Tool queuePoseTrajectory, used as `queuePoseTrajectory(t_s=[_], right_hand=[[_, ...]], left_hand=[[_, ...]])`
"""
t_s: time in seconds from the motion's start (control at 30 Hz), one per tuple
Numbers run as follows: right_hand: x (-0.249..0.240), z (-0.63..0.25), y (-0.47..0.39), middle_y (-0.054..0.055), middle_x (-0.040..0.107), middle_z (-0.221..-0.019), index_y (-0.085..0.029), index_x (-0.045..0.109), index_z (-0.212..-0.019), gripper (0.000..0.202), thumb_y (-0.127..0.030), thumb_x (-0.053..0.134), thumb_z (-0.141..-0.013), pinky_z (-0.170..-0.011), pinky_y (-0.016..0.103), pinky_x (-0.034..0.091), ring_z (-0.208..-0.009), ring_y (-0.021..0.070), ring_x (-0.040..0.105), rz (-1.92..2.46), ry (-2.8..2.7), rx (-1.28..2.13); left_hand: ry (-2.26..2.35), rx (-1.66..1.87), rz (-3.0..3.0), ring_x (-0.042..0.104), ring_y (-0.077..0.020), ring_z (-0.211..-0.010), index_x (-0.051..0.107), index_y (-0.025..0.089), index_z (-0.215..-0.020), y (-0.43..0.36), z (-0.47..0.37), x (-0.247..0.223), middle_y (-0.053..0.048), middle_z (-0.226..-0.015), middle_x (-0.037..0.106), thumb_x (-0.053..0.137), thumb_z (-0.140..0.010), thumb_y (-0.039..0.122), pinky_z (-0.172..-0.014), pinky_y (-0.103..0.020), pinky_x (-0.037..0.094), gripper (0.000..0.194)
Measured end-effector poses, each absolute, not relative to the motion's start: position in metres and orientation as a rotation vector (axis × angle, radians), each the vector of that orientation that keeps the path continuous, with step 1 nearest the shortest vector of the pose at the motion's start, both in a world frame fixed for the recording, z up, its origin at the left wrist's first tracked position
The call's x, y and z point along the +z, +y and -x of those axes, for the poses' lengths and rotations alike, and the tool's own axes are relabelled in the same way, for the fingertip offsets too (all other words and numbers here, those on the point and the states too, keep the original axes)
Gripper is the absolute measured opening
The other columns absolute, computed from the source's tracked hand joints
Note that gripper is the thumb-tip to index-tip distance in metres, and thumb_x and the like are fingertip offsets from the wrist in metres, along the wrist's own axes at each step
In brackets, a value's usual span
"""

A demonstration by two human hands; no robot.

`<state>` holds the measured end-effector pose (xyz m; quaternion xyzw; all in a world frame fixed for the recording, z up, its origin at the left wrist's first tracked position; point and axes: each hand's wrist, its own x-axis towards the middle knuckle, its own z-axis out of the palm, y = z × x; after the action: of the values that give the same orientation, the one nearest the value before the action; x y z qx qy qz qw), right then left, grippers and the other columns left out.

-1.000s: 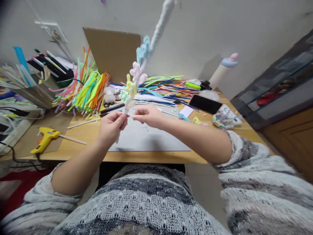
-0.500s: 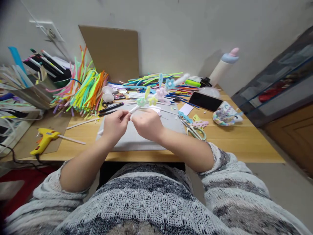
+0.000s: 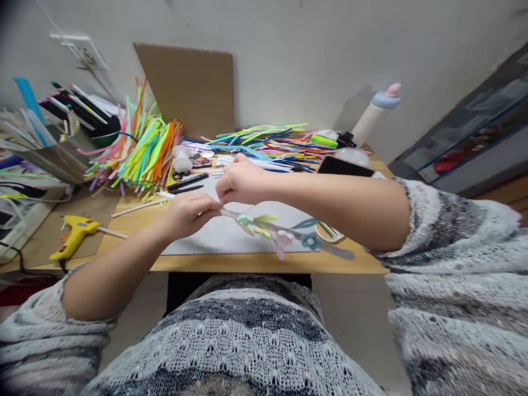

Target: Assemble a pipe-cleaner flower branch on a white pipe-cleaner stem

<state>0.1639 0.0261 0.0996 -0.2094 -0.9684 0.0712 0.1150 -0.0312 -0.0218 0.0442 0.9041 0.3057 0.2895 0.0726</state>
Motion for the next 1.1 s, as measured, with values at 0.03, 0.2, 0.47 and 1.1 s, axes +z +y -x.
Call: queuePoseTrajectory(t_s=[0.03, 0.2, 0.47, 1.1], right_hand=[[0.099, -0.164, 0.029, -0.002, 0.054, -0.056, -0.017, 0.066, -0.066, 0.02, -0.033, 0.056, -0.075, -0.074, 0.032, 0.029, -0.064, 0.011, 0.045, 0.636, -2.81, 0.371], [0.09, -0.163, 0.032, 0.002, 0.06, -0.069, -0.012, 0.062, -0.074, 0.022, -0.031, 0.052, -0.077, -0.058, 0.025, 0.035, -0.062, 0.0105, 0.048, 0.658, -2.583, 0.922], [0.053, -0.159, 0.021, 0.0, 0.058, -0.063, -0.018, 0.065, -0.072, 0.026, -0.035, 0.048, -0.083, -0.079, 0.033, 0.029, -0.066, 0.0125, 0.047, 0.952, -2.068, 0.284], [0.001, -0.151, 0.025, 0.001, 0.06, -0.067, -0.017, 0.061, -0.073, 0.022, -0.036, 0.052, -0.079, -0.075, 0.031, 0.033, -0.065, 0.0118, 0.049, 1.056, -1.681, 0.731]], left_hand=[[0.929, 0.904, -2.55, 0.055, -0.012, -0.062, 0.063, 0.018, -0.075, -0.021, 0.032, 0.044, -0.003, -0.068, 0.064, 0.052, -0.081, 0.031, -0.06, -0.024, 0.039, 0.019], [0.84, 1.047, -1.631, 0.046, -0.0071, -0.048, 0.059, 0.015, -0.07, -0.019, 0.023, 0.035, 0.0, -0.057, 0.056, 0.061, -0.074, 0.036, -0.046, -0.02, 0.033, 0.021], [0.865, 1.337, -0.894, 0.033, -0.002, -0.041, 0.055, 0.014, -0.069, -0.014, -0.022, 0.041, 0.003, -0.056, 0.049, 0.069, -0.065, 0.031, -0.037, -0.016, 0.018, 0.023], [0.882, 1.25, -0.346, 0.049, -0.0021, -0.049, 0.058, 0.012, -0.074, 0.013, -0.032, 0.017, 0.002, -0.062, 0.051, 0.059, -0.074, 0.011, -0.036, -0.01, 0.035, 0.001]])
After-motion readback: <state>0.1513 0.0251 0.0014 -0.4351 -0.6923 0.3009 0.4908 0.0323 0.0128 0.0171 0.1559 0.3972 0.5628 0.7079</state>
